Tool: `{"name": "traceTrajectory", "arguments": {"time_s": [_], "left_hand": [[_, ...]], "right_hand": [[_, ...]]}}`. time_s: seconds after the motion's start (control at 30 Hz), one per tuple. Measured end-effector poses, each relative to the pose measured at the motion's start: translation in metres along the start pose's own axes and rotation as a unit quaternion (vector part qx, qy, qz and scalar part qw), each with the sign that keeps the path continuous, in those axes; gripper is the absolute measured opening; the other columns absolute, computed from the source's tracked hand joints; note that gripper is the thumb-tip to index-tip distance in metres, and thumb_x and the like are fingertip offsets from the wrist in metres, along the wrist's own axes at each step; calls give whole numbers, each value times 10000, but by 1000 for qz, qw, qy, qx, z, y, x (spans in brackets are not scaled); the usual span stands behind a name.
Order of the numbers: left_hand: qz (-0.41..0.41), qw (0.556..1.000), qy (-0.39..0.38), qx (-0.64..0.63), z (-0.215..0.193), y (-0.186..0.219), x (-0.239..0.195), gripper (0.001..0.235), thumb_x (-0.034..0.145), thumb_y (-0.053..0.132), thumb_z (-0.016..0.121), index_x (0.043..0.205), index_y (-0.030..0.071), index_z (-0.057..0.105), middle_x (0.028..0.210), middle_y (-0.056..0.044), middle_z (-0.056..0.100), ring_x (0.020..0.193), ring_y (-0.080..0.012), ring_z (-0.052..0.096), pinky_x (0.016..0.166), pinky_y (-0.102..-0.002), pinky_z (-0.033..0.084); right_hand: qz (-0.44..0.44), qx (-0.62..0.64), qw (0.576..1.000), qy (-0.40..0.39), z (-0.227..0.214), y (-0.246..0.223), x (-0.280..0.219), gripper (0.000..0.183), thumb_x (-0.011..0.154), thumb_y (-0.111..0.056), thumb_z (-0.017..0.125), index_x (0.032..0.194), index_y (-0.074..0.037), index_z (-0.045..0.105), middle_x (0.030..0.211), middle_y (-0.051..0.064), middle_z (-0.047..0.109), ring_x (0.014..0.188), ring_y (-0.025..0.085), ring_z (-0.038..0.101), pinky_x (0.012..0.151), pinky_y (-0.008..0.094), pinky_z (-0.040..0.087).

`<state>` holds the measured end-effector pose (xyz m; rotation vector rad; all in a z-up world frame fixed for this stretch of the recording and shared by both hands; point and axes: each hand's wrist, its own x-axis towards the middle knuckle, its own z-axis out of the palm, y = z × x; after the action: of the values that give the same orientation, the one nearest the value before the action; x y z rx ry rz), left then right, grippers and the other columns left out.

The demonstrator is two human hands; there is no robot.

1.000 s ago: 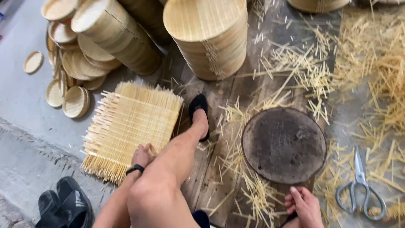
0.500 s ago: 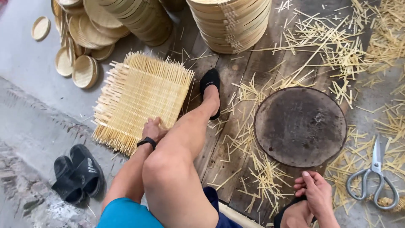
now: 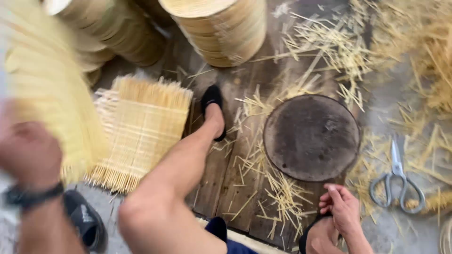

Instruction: The person sits on the floor of a bamboo workshop and assembles a round bamboo steamer tray. They lay a square woven bamboo mat on a round wooden base, fit a bent bamboo rim ring around the mat, press the rim into place, and use scissors to trim off the protruding stick ends around the edge.

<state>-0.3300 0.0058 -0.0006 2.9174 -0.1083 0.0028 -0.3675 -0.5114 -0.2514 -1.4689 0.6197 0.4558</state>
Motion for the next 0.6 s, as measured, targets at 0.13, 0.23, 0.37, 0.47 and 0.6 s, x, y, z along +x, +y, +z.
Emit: {"name": "traceTrajectory", "arguments": {"time_s": [0.13, 0.23, 0.37, 0.47, 0.6], "left_hand": [[190, 981, 43, -17, -14, 87, 23, 452, 993, 95, 557, 1425, -35, 544, 1433, -331, 526, 1371, -439, 500, 1174, -547, 409], [317, 944, 88, -28, -19, 145, 33, 437, 1016, 25, 535, 1441, -74, 524, 1478, -351, 481, 1423, -438, 460, 1213, -555, 378], [423, 905, 52, -5, 91, 184, 38, 465, 1002, -13, 536, 1464, -58, 501, 1517, -331, 460, 1447, -422, 442, 1226, -547, 369], [442, 894, -72, 17, 183, 185, 23, 568, 910, 32, 577, 1470, 10, 485, 1521, -269, 472, 1427, -397, 454, 1193, -525, 389], [136, 894, -420, -77, 145, 205, 60, 431, 1134, 169, 329, 1536, 129, 480, 1347, -173, 657, 1282, -296, 630, 1189, -394, 485]], "right_hand": [[-54, -20, 997, 42, -28, -10, 12, 419, 1060, -337, 573, 1187, 50, 670, 836, 178, 654, 667, 251, 628, 532, 355, 514], [-122, 246, 952, -134, -47, -52, 21, 609, 1070, -551, 524, 1290, 12, 599, 1011, 126, 678, 877, 267, 667, 721, 374, 593], [-87, 267, 949, -144, -60, -105, 43, 630, 999, -532, 518, 1290, 19, 612, 1138, 161, 714, 1061, 298, 678, 861, 402, 593], [13, 175, 980, -92, -84, -95, 79, 496, 996, -387, 585, 1276, 18, 645, 1094, 151, 727, 989, 288, 694, 820, 422, 594], [54, 66, 994, -69, -71, -110, 78, 300, 927, -145, 712, 1175, 23, 699, 1052, 131, 754, 906, 226, 721, 782, 411, 603]]}}
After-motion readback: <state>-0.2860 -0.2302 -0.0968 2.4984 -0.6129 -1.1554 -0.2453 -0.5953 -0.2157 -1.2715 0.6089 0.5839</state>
